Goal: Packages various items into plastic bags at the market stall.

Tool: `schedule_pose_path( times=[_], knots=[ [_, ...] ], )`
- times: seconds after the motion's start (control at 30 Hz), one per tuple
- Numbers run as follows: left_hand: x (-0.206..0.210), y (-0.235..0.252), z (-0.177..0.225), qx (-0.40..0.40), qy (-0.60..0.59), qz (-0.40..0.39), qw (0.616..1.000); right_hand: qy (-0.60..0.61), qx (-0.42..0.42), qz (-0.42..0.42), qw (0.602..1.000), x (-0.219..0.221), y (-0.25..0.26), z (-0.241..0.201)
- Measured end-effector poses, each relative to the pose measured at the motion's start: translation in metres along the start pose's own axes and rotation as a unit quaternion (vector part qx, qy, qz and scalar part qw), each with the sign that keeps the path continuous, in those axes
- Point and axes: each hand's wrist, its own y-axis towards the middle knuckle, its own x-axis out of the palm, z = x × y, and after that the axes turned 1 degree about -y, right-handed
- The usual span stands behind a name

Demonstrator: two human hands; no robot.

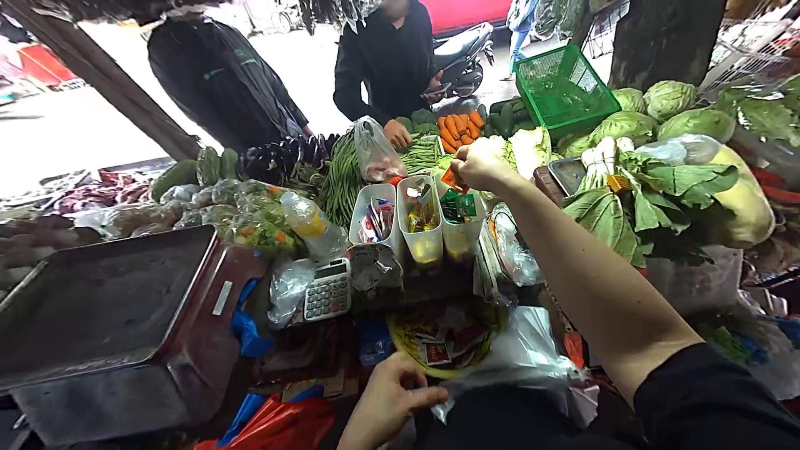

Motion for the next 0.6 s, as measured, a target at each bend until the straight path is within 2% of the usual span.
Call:
schedule_pose_path(
  times=[0.07, 0.1, 0.13, 0.2, 0.23, 0.3, 0.33, 0.4, 0.43, 0.5, 0.6],
  knots=[
    [-0.003, -0.002, -0.002, -0.030, 0.035, -0.081, 0.996, 0.031, -0.021, 0.028, 0.999, 0.002, -0.008, -0.002],
    [-0.003, -0.003, -0.004, -0.035, 0.035, -0.081, 0.995, 0.046, -0.037, 0.051, 0.997, 0.005, -0.015, -0.003],
    [-0.001, -0.003, -0.007, -0.028, 0.025, -0.053, 0.998, 0.066, -0.057, 0.074, 0.993, 0.008, -0.025, -0.004],
    [0.002, -0.005, -0.007, 0.007, -0.019, 0.066, 0.998, 0.120, -0.129, 0.096, 0.980, 0.022, -0.056, -0.005],
    [0.004, -0.005, -0.003, 0.030, -0.045, 0.139, 0.989, 0.149, -0.181, 0.073, 0.969, 0.035, -0.078, -0.002],
    [0.008, -0.001, 0.010, 0.084, -0.106, 0.270, 0.953, 0.192, -0.266, -0.060, 0.943, 0.069, -0.124, 0.008],
    [0.010, 0.003, 0.018, 0.118, -0.132, 0.314, 0.933, 0.190, -0.283, -0.138, 0.930, 0.086, -0.146, 0.011],
    [0.016, 0.009, 0.029, 0.184, -0.170, 0.357, 0.900, 0.158, -0.272, -0.256, 0.914, 0.111, -0.174, 0.017],
    [0.018, 0.011, 0.033, 0.208, -0.180, 0.366, 0.889, 0.150, -0.267, -0.281, 0.910, 0.119, -0.180, 0.021],
    [0.021, 0.015, 0.037, 0.237, -0.196, 0.364, 0.879, 0.171, -0.265, -0.261, 0.912, 0.123, -0.181, 0.027],
    [0.023, 0.018, 0.042, 0.223, -0.257, 0.311, 0.887, 0.226, -0.260, -0.202, 0.917, 0.106, -0.176, 0.032]
  ],
)
